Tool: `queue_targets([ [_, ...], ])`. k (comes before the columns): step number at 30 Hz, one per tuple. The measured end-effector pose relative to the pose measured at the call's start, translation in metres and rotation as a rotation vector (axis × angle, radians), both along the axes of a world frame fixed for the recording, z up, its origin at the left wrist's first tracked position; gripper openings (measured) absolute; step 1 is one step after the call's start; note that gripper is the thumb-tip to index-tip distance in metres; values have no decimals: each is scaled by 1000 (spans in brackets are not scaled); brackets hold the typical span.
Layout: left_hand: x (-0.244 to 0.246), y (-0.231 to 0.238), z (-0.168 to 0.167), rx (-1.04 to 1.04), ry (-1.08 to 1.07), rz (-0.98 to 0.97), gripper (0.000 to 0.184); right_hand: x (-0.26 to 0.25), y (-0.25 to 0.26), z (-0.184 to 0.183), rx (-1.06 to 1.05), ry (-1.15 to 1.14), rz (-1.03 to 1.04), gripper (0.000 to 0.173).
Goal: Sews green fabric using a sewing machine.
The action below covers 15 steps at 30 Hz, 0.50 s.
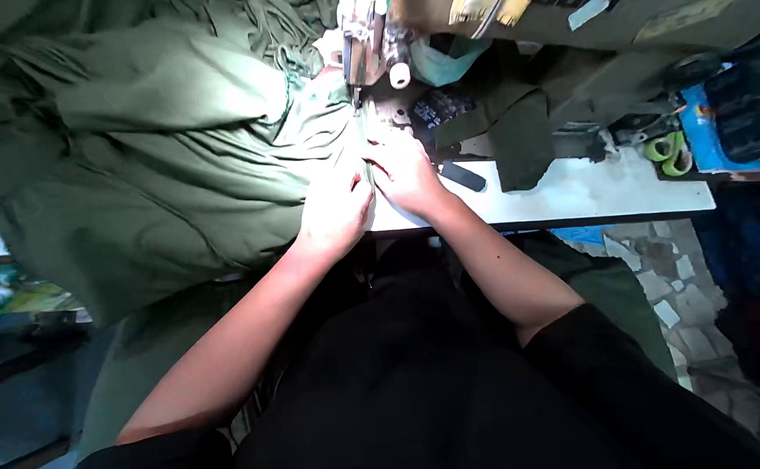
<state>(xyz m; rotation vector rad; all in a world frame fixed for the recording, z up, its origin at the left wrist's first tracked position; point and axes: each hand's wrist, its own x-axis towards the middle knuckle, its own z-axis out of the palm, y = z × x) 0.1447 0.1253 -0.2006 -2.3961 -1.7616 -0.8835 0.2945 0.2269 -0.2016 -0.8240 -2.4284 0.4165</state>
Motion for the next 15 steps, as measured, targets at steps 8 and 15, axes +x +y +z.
queue_targets([
  [8,0,-5,-13,58,-8,-64,20,10,-38,-17,210,-5,18,20],
  [15,-3,-9,-13,-9,-68,-99,26,10,-41,-14,235,-12,40,20],
])
